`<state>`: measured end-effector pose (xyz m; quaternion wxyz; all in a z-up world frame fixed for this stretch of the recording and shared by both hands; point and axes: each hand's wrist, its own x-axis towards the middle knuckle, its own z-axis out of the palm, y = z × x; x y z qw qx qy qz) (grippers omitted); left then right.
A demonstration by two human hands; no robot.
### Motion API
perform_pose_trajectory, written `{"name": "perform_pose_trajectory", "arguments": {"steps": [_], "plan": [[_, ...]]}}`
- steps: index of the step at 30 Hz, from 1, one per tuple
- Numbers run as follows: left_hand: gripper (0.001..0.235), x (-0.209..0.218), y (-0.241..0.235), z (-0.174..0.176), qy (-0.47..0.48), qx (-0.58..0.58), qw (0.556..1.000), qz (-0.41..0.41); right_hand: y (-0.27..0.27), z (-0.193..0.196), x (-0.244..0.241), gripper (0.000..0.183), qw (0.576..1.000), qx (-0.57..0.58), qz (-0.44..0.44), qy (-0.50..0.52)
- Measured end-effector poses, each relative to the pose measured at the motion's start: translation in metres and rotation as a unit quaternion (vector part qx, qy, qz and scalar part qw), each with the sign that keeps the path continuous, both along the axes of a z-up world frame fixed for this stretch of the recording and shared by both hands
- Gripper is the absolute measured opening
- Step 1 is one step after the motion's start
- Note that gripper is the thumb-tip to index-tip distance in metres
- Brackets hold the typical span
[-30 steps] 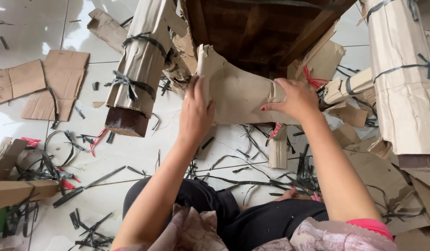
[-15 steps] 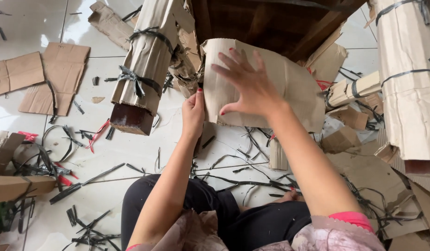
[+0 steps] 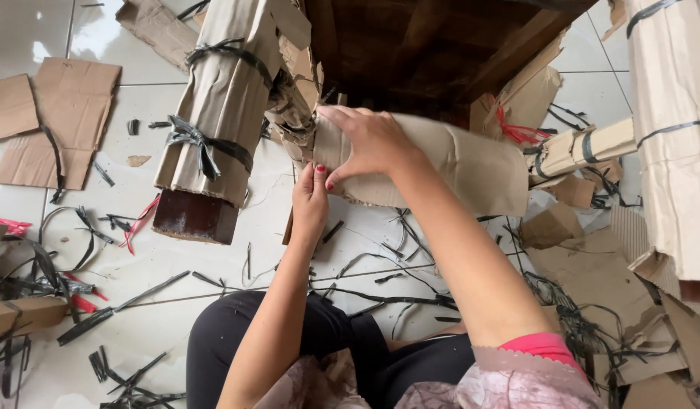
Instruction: The person sits on the floor and wraps a piece of cardboard around the underside of a wooden chair. They secure the cardboard using black plastic ties and pink scissors, working on the chair legs and frame.
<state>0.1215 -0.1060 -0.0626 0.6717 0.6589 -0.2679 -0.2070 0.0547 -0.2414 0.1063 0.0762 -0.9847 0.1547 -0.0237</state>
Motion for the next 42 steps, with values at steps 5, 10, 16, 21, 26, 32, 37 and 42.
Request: {"name": "perform_pose_trajectory", "arguments": {"steps": [5,10,16,21,26,32,37,42], "plan": [[0.042,0.009,-0.007,-0.008,0.03,0.021,0.999,0.007,-0.018,-0.022,0.021,0.111,0.995,0.056,-0.057,0.065],[0.037,0.007,-0.014,0.009,0.15,-0.019,0.988,0.01,-0.02,-0.014,0.023,0.079,0.992,0.086,-0.078,0.058],[0.045,0.005,-0.012,0.03,0.339,-0.125,0.922,-0.137,-0.014,-0.002,0.02,0.063,0.99,0.093,-0.069,0.077],[0.039,-0.002,-0.043,-0.018,0.396,-0.23,0.885,-0.08,-0.004,0.011,-0.012,0.068,0.99,0.128,-0.056,0.003],[0.05,-0.004,-0.05,-0.025,0.392,-0.255,0.882,-0.053,-0.014,0.056,-0.097,0.093,0.98,0.152,-0.102,0.082],[0.052,-0.007,-0.053,-0.027,0.409,-0.262,0.873,-0.038,-0.061,0.013,-0.175,0.087,0.974,-0.036,-0.203,0.097],[0.045,-0.008,-0.056,-0.038,0.391,-0.268,0.88,-0.024,-0.082,-0.066,-0.182,0.05,0.907,-0.342,-0.158,-0.188],[0.05,-0.006,-0.06,-0.052,0.367,-0.268,0.891,-0.017,-0.083,-0.083,-0.17,0.028,0.821,-0.447,-0.157,-0.318]]}}
